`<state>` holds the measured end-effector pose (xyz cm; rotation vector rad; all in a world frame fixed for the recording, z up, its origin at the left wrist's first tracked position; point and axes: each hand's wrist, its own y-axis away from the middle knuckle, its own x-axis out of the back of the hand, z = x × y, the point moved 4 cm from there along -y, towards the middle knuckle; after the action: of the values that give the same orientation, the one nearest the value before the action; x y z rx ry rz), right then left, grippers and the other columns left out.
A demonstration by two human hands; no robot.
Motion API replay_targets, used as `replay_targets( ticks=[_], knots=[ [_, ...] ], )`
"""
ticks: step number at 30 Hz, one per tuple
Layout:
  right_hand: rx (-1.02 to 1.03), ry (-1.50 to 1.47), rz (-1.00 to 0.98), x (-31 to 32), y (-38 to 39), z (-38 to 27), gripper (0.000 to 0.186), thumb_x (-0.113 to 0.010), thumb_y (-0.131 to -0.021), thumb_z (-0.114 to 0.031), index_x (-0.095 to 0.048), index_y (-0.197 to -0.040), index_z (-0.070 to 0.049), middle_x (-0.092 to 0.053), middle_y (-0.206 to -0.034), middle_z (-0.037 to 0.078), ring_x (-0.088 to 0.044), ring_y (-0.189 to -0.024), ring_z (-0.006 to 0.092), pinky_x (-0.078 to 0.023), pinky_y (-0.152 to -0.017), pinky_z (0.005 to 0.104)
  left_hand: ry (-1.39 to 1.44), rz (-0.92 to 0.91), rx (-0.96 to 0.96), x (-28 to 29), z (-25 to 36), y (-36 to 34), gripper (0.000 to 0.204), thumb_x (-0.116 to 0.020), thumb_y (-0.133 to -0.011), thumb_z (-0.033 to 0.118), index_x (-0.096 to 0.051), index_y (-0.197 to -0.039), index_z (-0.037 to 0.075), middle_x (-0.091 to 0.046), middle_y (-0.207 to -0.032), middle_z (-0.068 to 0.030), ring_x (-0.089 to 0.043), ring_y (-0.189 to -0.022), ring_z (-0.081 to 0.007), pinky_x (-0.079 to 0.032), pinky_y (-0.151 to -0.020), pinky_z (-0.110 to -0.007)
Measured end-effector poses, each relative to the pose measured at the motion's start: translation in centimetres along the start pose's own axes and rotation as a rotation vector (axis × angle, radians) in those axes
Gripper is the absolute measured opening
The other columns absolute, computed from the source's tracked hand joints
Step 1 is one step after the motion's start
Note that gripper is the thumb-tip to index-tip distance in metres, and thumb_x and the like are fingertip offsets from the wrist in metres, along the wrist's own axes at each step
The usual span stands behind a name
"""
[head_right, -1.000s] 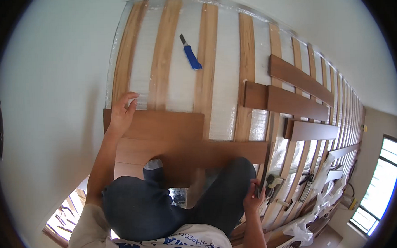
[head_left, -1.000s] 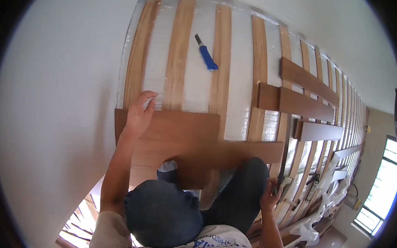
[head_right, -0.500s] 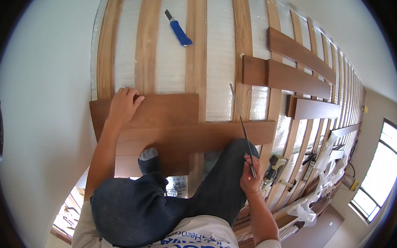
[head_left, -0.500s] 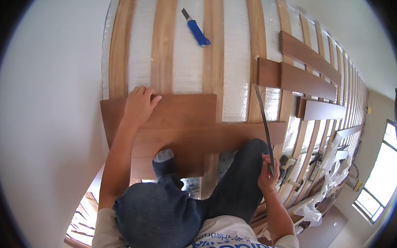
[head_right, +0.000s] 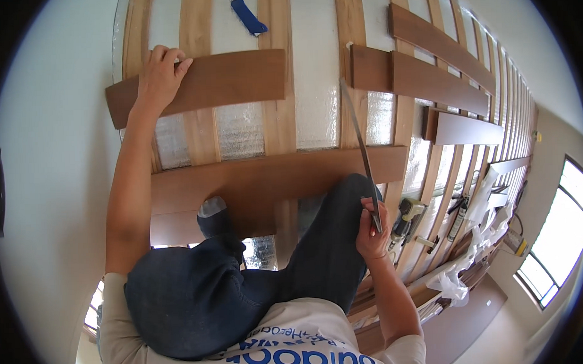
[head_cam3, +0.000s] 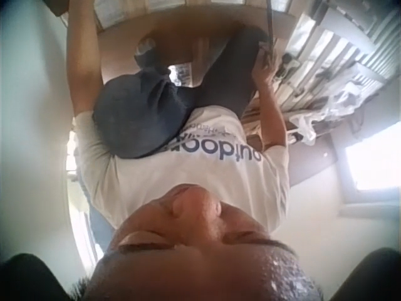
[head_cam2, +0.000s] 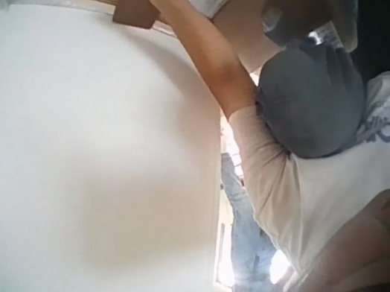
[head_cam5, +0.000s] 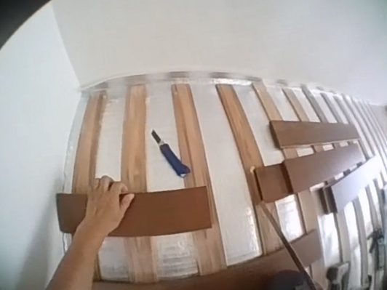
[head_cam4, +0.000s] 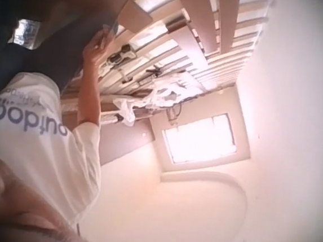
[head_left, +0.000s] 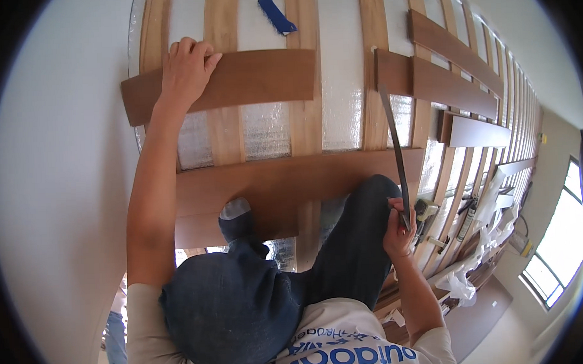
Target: The person installs wooden floorboards by aligning them on a subfloor, securing them using a nail gun, and marking measurements with a pencil and L-square tool.
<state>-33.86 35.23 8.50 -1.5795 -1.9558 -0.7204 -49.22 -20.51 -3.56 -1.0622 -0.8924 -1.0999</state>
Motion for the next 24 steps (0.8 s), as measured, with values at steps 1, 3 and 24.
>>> replay_targets(
  ticks=[1, 3, 24],
  knots=[
    [-0.017, -0.007, 0.006, 0.3, 0.3, 0.5, 0.014, -0.058, -0.106, 0.001, -0.060, -0.120, -0.003, -0.070, -0.120, 0.015, -0.069, -0.112, 0.0264, -0.053, -0.104, 0.0409, 0.028, -0.074, 0.078, 0.7, 2.0, 0.2, 0.028, -0.070, -0.105, 0.031, -0.072, -0.124, 0.011, -0.063, -0.125, -0.0119, -0.059, -0.119, -0.0338, -0.046, -0.108, -0.049],
    [-0.039, -0.011, 0.028, -0.2, -0.2, -0.7, 0.015, -0.060, -0.106, -0.002, -0.061, -0.121, -0.003, -0.070, -0.120, 0.014, -0.069, -0.111, 0.0255, -0.053, -0.102, 0.0400, 0.285, -0.121, 0.031, 4.3, 8.3, 1.7, 0.033, -0.070, -0.104, 0.032, -0.070, -0.129, 0.010, -0.062, -0.128, -0.0146, -0.059, -0.124, -0.0358, -0.048, -0.108, -0.051],
    [0.187, -0.102, -0.148, -12.7, -6.2, -13.5, 0.058, -0.090, -0.086, -0.017, -0.059, -0.132, -0.001, -0.069, -0.117, 0.024, -0.073, -0.102, 0.0408, -0.062, -0.080, 0.0425, 1.806, -0.703, 0.292, 7.7, 20.0, 12.8, 0.044, -0.041, -0.120, 0.037, -0.061, -0.141, 0.004, -0.067, -0.127, -0.0064, -0.060, -0.123, -0.0141, -0.046, -0.109, -0.033]
  ],
)
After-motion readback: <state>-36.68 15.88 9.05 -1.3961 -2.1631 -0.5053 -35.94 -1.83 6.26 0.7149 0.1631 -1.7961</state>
